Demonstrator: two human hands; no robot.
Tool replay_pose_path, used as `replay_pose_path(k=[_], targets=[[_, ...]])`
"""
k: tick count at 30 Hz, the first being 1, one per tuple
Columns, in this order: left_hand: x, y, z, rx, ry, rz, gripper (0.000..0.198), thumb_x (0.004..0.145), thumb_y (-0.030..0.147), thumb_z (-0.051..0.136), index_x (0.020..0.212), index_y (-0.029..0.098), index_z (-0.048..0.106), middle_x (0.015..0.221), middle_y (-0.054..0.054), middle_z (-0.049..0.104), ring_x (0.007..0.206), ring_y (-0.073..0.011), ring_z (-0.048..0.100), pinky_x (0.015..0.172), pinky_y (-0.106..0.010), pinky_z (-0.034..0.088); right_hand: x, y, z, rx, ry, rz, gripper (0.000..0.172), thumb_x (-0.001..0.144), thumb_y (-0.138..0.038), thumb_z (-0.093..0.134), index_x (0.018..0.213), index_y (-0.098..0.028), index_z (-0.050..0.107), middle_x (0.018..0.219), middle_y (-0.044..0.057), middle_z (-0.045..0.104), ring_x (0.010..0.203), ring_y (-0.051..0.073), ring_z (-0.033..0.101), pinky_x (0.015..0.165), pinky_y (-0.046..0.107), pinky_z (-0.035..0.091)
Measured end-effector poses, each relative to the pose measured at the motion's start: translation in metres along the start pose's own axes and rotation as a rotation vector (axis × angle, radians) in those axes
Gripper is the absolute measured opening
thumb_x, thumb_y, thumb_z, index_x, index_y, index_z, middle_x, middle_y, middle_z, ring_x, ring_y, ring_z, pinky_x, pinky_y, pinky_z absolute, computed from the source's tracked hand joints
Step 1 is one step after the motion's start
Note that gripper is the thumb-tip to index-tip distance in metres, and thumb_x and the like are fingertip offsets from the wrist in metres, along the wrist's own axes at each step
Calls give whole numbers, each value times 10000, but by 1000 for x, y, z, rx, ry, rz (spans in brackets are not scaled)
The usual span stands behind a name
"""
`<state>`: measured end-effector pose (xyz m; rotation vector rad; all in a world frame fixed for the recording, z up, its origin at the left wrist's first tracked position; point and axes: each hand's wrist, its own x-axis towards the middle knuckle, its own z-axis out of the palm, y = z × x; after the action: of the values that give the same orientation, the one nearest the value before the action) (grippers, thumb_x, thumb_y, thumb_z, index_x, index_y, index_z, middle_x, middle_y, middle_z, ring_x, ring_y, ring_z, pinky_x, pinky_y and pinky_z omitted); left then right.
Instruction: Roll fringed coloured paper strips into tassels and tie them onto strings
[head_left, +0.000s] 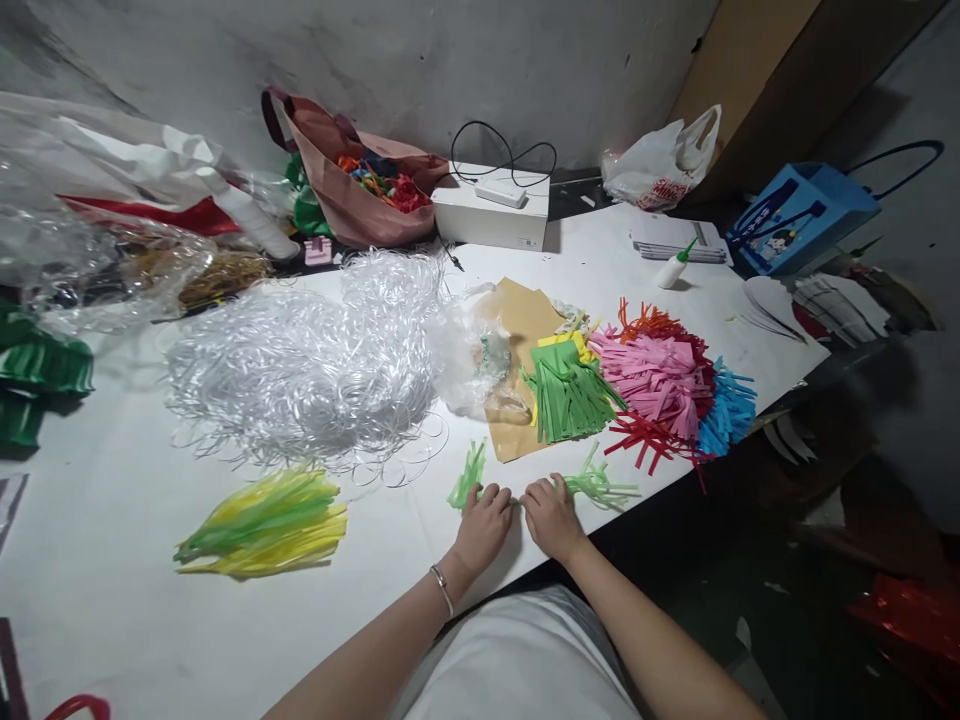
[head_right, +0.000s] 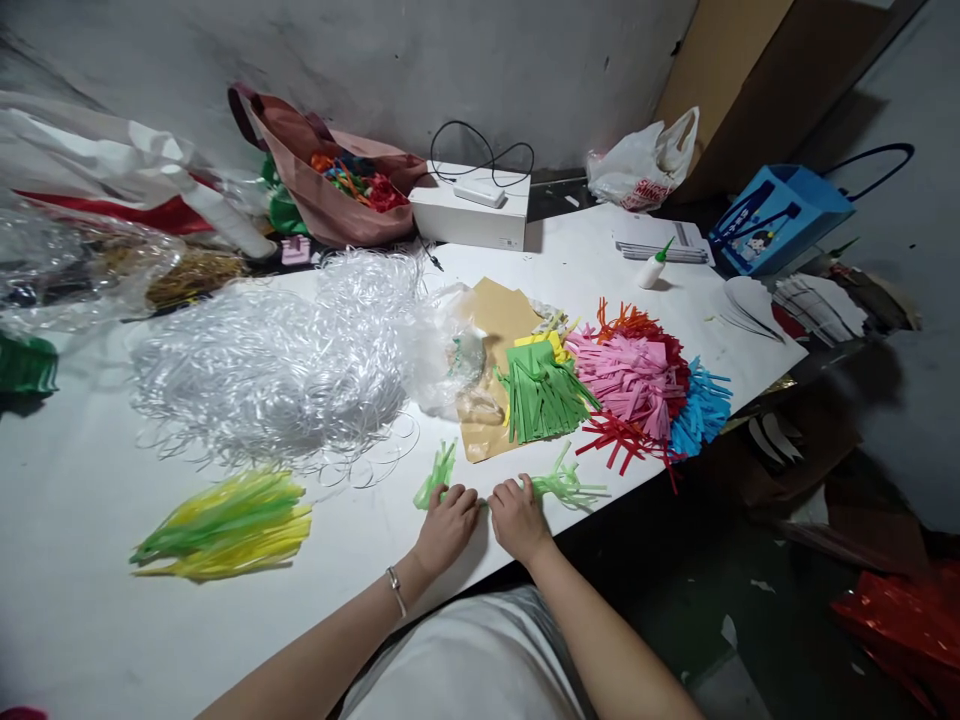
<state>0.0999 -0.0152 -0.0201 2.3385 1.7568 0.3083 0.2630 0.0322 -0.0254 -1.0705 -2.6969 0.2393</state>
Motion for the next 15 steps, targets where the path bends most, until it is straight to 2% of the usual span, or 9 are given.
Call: replay_pose_path(k=[4,6,8,11,15], targets=[[9,-7,-1,-50,-1,-10,159,877,129,525,799,193,648,848,-60,616,862,-236,517,861,-466,369,0,0,7,-16,21,-37,101,933,-184,514,898,-215,603,852,28,616,870,193,514,1024,446,244],[9,-8,-6,-68,8,-25,157,877,129,520,836,197,655,874,-64,630,868,-232,529,820,-434,395,3,1,8,-25,31,-62,150,942,-149,485,866,-213,597,826,19,615,852,183,519,1027,439,247],[3,-6,-15,-181,31,-71,187,898,154,486,876,202,666,922,-73,646,885,-228,541,799,-405,418,6,0,2,-25,39,-98,161,940,-133,482,852,-211,592,817,10,617,861,174,529,1040,432,244],[-10,5,-41,-612,52,-273,259,935,275,432,947,202,681,994,-84,665,931,-228,560,839,-391,433,9,-6,-26,8,102,-227,145,935,-122,483,931,-203,604,877,13,640,937,166,544,1064,443,228],[-24,18,-89,-1260,-168,-624,370,874,481,515,920,159,692,830,-54,672,796,-201,570,736,-324,429,13,-20,-81,78,285,-449,187,907,-89,486,1006,-179,617,945,28,672,1003,176,552,1064,446,238]])
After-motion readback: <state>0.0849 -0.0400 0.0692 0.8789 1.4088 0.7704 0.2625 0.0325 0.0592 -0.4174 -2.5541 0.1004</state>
